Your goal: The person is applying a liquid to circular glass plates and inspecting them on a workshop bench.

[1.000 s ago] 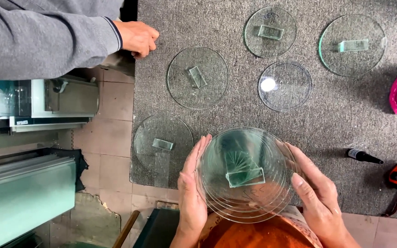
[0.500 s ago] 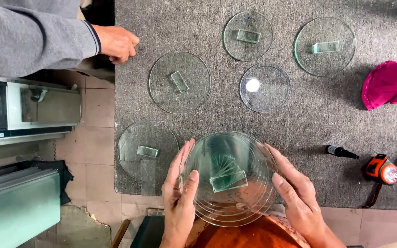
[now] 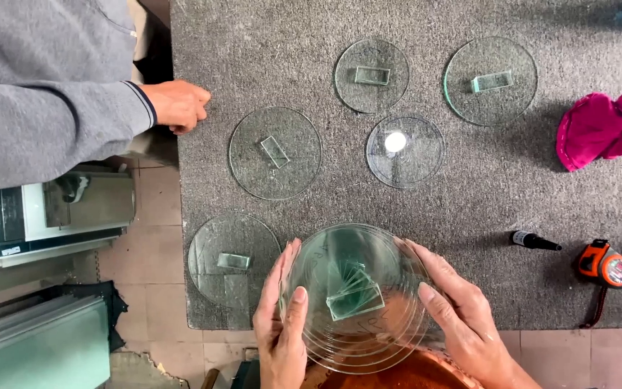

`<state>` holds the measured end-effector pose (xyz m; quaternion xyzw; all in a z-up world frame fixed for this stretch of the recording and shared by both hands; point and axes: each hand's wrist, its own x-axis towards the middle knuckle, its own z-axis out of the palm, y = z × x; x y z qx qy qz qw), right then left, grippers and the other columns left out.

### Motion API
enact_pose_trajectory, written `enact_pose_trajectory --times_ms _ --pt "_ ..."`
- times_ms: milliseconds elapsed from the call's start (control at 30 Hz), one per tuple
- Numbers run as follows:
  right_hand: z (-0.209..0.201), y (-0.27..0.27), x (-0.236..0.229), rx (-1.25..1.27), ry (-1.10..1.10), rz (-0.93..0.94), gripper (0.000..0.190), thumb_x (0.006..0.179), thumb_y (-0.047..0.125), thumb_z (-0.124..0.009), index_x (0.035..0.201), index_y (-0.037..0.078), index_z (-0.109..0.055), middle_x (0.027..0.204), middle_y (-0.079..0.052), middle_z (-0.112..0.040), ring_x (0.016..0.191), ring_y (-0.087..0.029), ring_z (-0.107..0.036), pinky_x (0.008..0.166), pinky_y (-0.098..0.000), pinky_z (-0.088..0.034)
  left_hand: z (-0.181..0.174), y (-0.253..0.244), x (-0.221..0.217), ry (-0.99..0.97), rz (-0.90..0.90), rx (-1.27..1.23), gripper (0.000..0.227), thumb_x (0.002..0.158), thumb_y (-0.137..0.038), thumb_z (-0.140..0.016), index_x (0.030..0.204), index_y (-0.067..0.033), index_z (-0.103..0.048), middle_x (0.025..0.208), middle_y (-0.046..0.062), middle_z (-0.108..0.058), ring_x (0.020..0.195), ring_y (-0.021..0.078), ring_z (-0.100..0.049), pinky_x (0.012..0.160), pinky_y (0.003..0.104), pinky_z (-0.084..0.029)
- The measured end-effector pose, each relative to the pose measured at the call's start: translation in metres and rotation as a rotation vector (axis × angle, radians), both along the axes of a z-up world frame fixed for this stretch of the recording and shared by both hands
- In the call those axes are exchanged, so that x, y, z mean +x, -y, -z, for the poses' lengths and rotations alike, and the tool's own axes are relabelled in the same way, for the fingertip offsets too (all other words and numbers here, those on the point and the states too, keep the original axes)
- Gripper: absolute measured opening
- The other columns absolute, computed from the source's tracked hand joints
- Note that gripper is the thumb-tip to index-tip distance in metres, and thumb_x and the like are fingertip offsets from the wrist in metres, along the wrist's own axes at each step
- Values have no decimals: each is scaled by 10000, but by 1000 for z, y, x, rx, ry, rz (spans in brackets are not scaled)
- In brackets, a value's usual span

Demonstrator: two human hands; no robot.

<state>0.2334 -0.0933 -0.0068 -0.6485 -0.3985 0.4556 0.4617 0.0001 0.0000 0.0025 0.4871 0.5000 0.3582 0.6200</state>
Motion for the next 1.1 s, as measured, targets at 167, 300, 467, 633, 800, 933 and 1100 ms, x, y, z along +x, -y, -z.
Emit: enact_pose_trajectory --times_ms 167,300,467,633,800,933,1100 --pt "2 2 2 -19 35 -10 603 1087 251 -515 1635 -1 -518 1685 -168 -615 1605 -291 -549 1317 -435 -423 3 1 -2 -13 -1 -6 633 1112 -292 -561 1669 -18 -434 1778 206 -462 1685 332 -411 1394 502 -316" --pt "2 3 2 -49 58 -5 610 1086 257 -510 1639 0 -514 1679 -155 -622 1600 -283 -552 1307 -429 -435 4 1 -3 14 8 21 623 1121 -274 -564 1667 -8 -427 1773 224 -461 1681 347 -419 1390 493 -338" --pt "4 4 2 -37 52 -8 613 1082 235 -518 1642 -15 -496 1688 -174 -601 1602 -295 -543 1314 -434 -435 2 0 -3 14 20 45 613 1131 -267 -556 1668 -4 -423 1766 234 -465 1680 359 -420 1397 497 -333" --pt "1 3 3 -49 48 -11 623 1074 222 -525 1649 -16 -481 1710 -179 -572 1631 -300 -506 1336 -446 -397 -1 0 -1 32 20 58 599 1139 -255 -552 1670 -9 -422 1770 236 -456 1683 361 -414 1399 496 -336" --pt "3 5 4 -98 76 -14 660 1062 270 -533 1663 8 -457 1734 -174 -534 1662 -325 -458 1356 -490 -366 -2 1 -2 14 15 26 627 1121 -285 -585 1670 -26 -430 1773 208 -468 1686 330 -411 1392 481 -331" --pt "-5 0 3 -66 42 -30 651 1068 255 -524 1664 4 -449 1726 -181 -542 1652 -330 -478 1346 -485 -405 -4 0 -1 -1 23 26 622 1128 -301 -573 1673 -41 -426 1776 193 -461 1689 327 -402 1398 496 -329" --pt "-3 4 4 -137 43 4 665 1044 254 -552 1664 27 -474 1709 -154 -578 1624 -294 -522 1312 -443 -441 6 3 -3 162 -23 -1 663 1115 -292 -619 1679 -20 -403 1780 248 -425 1700 373 -373 1419 539 -283"
